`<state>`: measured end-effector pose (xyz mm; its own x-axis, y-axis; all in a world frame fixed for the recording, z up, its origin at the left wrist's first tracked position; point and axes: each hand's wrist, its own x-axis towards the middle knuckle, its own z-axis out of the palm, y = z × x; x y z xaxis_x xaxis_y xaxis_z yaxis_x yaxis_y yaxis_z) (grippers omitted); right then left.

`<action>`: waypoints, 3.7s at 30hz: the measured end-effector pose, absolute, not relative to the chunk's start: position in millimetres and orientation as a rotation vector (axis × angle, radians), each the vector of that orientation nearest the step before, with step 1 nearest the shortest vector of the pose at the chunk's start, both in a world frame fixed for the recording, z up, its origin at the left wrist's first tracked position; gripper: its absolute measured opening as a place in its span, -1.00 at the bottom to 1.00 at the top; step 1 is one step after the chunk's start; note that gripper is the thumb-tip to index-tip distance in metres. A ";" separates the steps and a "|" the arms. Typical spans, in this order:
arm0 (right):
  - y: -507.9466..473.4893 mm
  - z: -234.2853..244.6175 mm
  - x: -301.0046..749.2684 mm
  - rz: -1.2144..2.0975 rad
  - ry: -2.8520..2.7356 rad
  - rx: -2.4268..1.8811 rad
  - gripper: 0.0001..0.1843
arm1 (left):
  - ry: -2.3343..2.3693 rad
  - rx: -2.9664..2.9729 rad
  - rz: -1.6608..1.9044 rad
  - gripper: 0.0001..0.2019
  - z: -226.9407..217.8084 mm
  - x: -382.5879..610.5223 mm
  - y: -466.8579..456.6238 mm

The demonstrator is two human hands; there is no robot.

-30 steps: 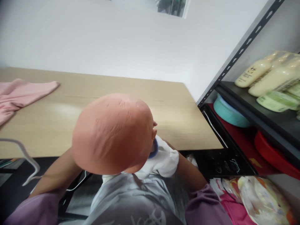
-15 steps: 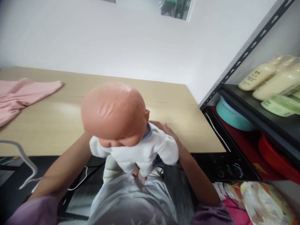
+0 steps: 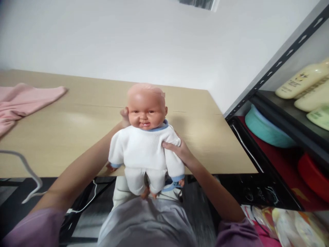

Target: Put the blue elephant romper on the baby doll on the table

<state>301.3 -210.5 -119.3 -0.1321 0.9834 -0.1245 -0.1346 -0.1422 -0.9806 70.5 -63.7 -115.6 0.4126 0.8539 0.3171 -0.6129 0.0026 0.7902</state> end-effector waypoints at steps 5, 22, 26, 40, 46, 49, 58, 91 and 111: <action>-164.3 -125.3 304.5 1.577 -1.031 -1.185 -0.34 | 0.221 1.095 1.119 -0.08 -130.1 69.8 -14.4; -82.1 -170.1 327.5 1.443 -1.267 -1.228 -0.28 | 0.282 1.149 0.736 -0.11 -190.3 39.4 92.6; -81.1 -176.5 337.7 1.156 -1.519 -1.273 -0.19 | 0.201 1.131 0.604 -0.09 -184.3 42.3 101.6; -75.3 -183.5 357.3 0.977 -1.526 -1.302 -0.29 | 0.330 1.085 0.733 -0.19 -187.2 42.8 159.0; -83.9 -176.9 352.7 0.754 -1.637 -1.496 -0.26 | 0.450 1.044 0.841 -0.23 -188.7 37.7 175.5; -87.8 -175.3 349.3 0.695 -1.691 -1.544 -0.24 | 0.462 1.037 0.809 -0.24 -189.3 38.5 174.7; -92.5 -167.7 341.7 0.690 -1.720 -1.616 -0.32 | 0.457 1.056 0.767 -0.38 -169.5 33.4 144.4; -91.1 -163.7 340.3 0.732 -1.738 -1.627 -0.36 | 0.619 1.176 0.934 0.19 -186.8 23.1 160.1; -92.3 -164.3 340.9 0.756 -1.728 -1.640 -0.34 | 0.765 1.292 0.909 0.20 -183.4 25.4 160.3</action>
<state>340.9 -92.3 -164.3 -0.0255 0.9980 0.0573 0.6357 0.0604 -0.7696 25.4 160.3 -183.4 0.4575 0.8889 0.0225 -0.1295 0.0416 0.9907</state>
